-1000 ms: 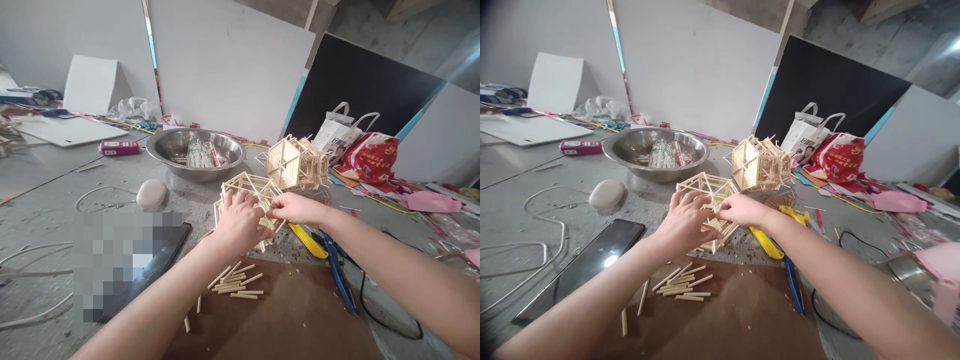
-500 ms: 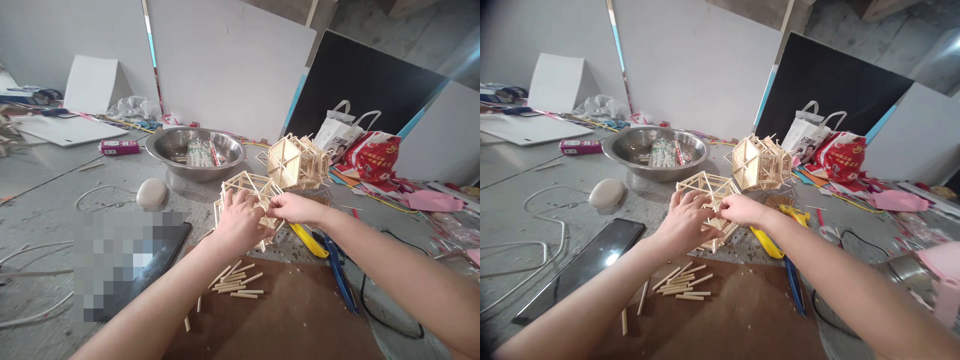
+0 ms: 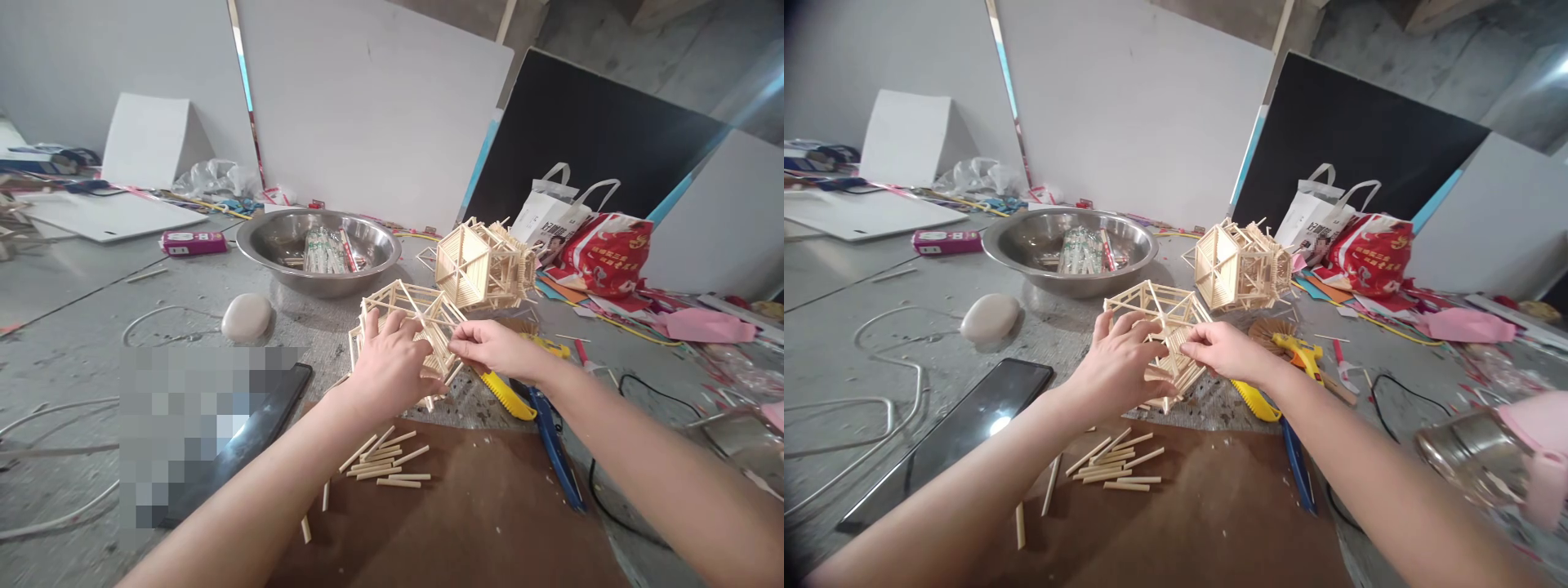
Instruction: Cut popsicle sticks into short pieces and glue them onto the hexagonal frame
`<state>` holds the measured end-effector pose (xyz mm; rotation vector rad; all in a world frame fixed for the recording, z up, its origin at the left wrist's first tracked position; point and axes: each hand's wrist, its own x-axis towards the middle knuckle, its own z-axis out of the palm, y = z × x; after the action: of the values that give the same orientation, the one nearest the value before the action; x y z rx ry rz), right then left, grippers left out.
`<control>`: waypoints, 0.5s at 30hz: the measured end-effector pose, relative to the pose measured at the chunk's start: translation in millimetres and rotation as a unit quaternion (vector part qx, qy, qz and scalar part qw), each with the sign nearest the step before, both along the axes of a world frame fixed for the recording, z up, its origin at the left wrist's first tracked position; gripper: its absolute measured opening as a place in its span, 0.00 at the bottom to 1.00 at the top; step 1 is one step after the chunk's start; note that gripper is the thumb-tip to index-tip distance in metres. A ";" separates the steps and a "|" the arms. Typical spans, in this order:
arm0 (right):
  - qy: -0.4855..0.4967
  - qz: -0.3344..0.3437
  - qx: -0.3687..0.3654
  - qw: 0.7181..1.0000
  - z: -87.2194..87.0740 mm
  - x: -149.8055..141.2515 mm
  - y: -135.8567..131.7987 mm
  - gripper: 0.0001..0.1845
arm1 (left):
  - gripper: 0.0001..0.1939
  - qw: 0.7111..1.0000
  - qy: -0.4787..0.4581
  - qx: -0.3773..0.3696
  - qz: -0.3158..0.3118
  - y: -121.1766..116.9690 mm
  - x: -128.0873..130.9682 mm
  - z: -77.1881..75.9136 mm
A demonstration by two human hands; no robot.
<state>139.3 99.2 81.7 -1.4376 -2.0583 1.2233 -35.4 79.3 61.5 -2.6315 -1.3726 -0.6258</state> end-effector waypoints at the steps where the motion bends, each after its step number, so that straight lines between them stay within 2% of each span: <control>1: 0.009 0.007 0.007 1.000 -2.2 2.9 -2.3 0.12 | 0.20 1.000 0.001 0.000 0.000 0.3 0.0 -0.5; 5: 0.030 0.030 0.034 0.999 -7.7 10.5 -14.0 0.12 | 0.21 1.000 0.009 -0.011 -0.002 -0.7 -0.9 0.1; 10: 0.039 -0.016 0.089 0.995 -16.6 16.1 -27.7 0.12 | 0.21 0.998 0.024 -0.040 -0.041 -3.1 -11.2 13.1; 14: 0.043 -0.040 0.104 0.993 -28.4 15.9 -40.1 0.10 | 0.08 0.996 -0.050 -0.014 -0.072 -3.5 -23.2 34.2; 15: 0.034 -0.035 0.106 0.993 -31.5 14.5 -43.8 0.09 | 0.08 0.994 -0.082 -0.001 -0.070 -3.9 -25.3 39.4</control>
<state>153.7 55.5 50.2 -1.3391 -2.0071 0.9790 -60.7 75.4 100.9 -2.7501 -1.2348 -0.8754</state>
